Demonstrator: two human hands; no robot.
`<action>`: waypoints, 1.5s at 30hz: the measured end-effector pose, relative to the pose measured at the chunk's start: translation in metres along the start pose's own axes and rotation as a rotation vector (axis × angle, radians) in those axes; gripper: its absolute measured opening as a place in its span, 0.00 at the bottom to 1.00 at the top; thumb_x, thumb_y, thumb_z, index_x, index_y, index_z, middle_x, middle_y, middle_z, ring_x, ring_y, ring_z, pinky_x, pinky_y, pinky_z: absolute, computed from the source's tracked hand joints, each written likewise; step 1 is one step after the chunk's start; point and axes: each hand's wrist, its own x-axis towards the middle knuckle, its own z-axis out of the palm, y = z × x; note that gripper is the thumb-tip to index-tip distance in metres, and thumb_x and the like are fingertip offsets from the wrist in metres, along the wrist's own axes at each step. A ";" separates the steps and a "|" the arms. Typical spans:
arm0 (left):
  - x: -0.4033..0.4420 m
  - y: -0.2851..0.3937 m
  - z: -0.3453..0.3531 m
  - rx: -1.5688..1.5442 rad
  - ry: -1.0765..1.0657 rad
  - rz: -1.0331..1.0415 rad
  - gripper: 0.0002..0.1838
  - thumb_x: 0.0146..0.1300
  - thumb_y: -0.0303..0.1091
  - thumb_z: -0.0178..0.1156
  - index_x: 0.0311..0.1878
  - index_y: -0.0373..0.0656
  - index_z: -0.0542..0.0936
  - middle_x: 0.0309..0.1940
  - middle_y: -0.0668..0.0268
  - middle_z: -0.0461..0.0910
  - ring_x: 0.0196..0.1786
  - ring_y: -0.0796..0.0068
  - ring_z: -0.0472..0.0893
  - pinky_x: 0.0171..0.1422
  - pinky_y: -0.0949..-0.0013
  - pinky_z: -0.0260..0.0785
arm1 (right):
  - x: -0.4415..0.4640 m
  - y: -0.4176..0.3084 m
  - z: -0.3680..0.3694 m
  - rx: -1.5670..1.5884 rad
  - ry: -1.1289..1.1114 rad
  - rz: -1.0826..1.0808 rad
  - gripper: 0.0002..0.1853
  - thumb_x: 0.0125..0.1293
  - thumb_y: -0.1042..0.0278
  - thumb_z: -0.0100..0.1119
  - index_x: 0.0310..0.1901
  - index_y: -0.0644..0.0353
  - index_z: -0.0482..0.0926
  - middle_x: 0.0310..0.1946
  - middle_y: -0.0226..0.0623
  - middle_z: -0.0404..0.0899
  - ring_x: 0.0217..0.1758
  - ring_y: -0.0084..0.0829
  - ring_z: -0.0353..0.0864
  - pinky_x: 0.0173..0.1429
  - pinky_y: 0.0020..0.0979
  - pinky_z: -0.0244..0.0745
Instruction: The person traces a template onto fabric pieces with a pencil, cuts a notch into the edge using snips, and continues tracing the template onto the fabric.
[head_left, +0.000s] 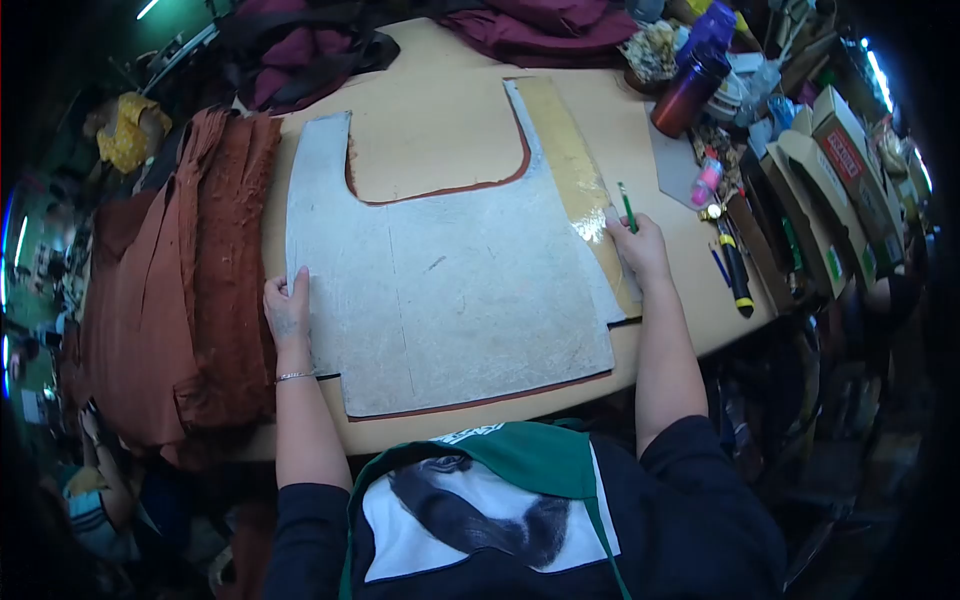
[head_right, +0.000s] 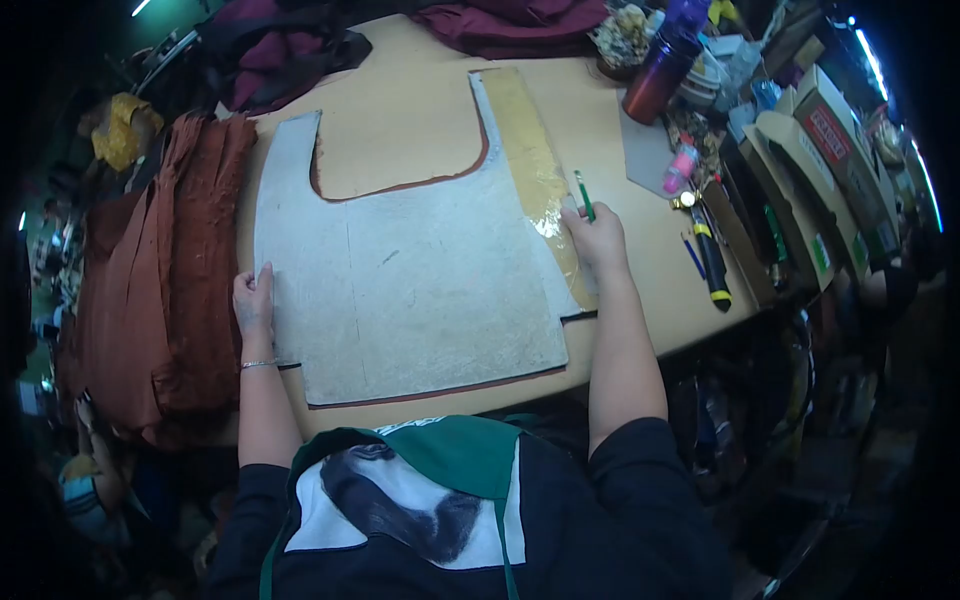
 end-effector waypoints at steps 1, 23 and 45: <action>-0.003 0.005 -0.005 -0.048 -0.017 0.025 0.25 0.54 0.45 0.62 0.44 0.32 0.70 0.39 0.56 0.74 0.41 0.70 0.74 0.44 0.71 0.66 | -0.001 0.001 -0.003 0.141 -0.031 0.034 0.14 0.50 0.63 0.64 0.32 0.65 0.73 0.24 0.37 0.74 0.27 0.29 0.74 0.35 0.30 0.70; -0.044 -0.015 -0.021 -0.189 -0.418 0.156 0.34 0.45 0.32 0.65 0.56 0.30 0.63 0.47 0.54 0.73 0.50 0.67 0.73 0.55 0.68 0.64 | -0.033 0.034 -0.025 -0.327 0.015 -0.181 0.19 0.48 0.62 0.65 0.36 0.67 0.74 0.27 0.44 0.76 0.30 0.37 0.75 0.37 0.36 0.70; -0.053 -0.012 -0.029 -0.394 -0.522 -0.070 0.25 0.50 0.24 0.53 0.53 0.32 0.63 0.47 0.55 0.72 0.49 0.70 0.73 0.55 0.71 0.64 | -0.031 0.038 -0.034 0.129 -0.122 0.004 0.13 0.53 0.73 0.61 0.39 0.63 0.69 0.30 0.31 0.74 0.31 0.20 0.70 0.37 0.23 0.68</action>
